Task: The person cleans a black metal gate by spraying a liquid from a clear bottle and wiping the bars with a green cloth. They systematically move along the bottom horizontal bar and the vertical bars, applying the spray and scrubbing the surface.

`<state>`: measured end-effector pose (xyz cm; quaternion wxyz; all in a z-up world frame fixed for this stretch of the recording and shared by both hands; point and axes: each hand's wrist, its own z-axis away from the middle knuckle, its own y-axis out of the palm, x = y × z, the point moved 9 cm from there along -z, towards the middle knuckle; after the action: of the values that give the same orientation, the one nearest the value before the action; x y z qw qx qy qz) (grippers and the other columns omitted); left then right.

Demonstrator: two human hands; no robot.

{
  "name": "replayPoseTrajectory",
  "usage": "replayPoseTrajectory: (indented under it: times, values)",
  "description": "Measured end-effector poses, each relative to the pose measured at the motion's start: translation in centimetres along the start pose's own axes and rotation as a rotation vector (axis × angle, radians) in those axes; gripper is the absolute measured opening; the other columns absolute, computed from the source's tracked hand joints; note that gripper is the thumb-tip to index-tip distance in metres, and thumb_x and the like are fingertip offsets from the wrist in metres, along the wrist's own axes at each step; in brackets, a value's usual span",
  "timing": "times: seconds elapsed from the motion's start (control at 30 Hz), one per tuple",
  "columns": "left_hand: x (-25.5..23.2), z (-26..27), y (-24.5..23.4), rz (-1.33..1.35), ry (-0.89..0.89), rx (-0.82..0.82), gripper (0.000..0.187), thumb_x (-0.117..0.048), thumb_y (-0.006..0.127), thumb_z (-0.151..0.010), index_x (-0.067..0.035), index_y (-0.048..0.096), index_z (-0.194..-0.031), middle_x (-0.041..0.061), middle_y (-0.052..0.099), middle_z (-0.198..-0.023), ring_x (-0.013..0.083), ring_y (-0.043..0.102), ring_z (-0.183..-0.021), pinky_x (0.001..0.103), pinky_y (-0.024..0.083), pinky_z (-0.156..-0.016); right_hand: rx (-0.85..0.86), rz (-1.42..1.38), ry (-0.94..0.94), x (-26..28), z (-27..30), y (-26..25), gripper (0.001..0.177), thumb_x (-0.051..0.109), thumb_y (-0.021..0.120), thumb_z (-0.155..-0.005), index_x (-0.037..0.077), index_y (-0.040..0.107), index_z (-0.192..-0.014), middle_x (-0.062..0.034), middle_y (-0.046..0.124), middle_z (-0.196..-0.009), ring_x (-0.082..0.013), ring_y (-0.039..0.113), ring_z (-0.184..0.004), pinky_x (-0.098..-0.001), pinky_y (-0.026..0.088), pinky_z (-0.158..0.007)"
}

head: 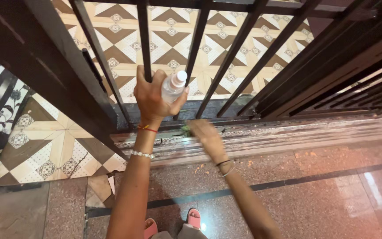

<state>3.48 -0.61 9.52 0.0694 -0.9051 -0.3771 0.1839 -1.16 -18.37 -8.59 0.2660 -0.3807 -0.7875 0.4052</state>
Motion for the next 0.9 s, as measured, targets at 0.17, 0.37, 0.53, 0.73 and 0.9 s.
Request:
replayPoseTrajectory:
  times: [0.17, 0.37, 0.53, 0.73, 0.9]
  values:
    - [0.1, -0.1, 0.1, 0.008, -0.030, 0.013, 0.047, -0.045, 0.087, -0.077, -0.011, 0.060, -0.095, 0.023, 0.055, -0.103, 0.0387, 0.062, -0.089, 0.047, 0.055, -0.073, -0.082, -0.009, 0.281, -11.7, 5.8, -5.8, 0.040, -0.005, 0.064, -0.085, 0.008, 0.071, -0.122, -0.0121, 0.073, -0.119, -0.0297, 0.068, -0.114, -0.0387, 0.056, -0.103]
    - [-0.2, -0.6, -0.3, 0.049, -0.063, 0.012, 0.045, -0.045, 0.087, -0.076, -0.011, 0.061, -0.094, 0.019, 0.051, -0.097, 0.0348, 0.059, -0.081, 0.045, 0.051, -0.064, -0.149, -0.465, 0.660, -7.2, 4.9, 2.0, 0.026, 0.003, 0.057, -0.095, 0.002, 0.069, -0.119, -0.0156, 0.065, -0.131, -0.0307, 0.058, -0.127, -0.0429, 0.045, -0.113]
    - [-0.2, -0.7, -0.3, 0.028, -0.051, 0.014, 0.048, -0.046, 0.087, -0.076, -0.011, 0.060, -0.094, 0.018, 0.050, -0.095, 0.0339, 0.058, -0.078, 0.045, 0.050, -0.061, -0.116, -0.432, 0.081, 10.5, -5.0, 7.0, 0.040, 0.008, 0.065, -0.084, 0.003, 0.066, -0.124, -0.0190, 0.064, -0.128, -0.0373, 0.057, -0.129, -0.0433, 0.047, -0.111]
    - [0.1, -0.1, -0.2, 0.010, -0.025, 0.004, 0.050, -0.047, 0.087, -0.080, -0.010, 0.059, -0.096, 0.023, 0.053, -0.100, 0.0374, 0.060, -0.083, 0.046, 0.052, -0.065, -0.159, -0.116, -0.133, 8.3, -4.6, 5.7, 0.038, 0.007, 0.068, -0.083, 0.003, 0.064, -0.120, -0.0163, 0.067, -0.123, -0.0345, 0.063, -0.121, -0.0494, 0.050, -0.107]
    - [0.4, 0.6, 0.4, -0.067, 0.021, -0.021, 0.051, -0.050, 0.083, -0.083, -0.009, 0.057, -0.095, 0.022, 0.056, -0.094, 0.0490, 0.061, -0.096, 0.053, 0.053, -0.086, -0.127, 0.018, 0.085, -5.5, 2.5, -2.9, 0.037, 0.003, 0.064, -0.087, 0.005, 0.068, -0.124, -0.0140, 0.070, -0.122, -0.0331, 0.064, -0.117, -0.0456, 0.051, -0.103]
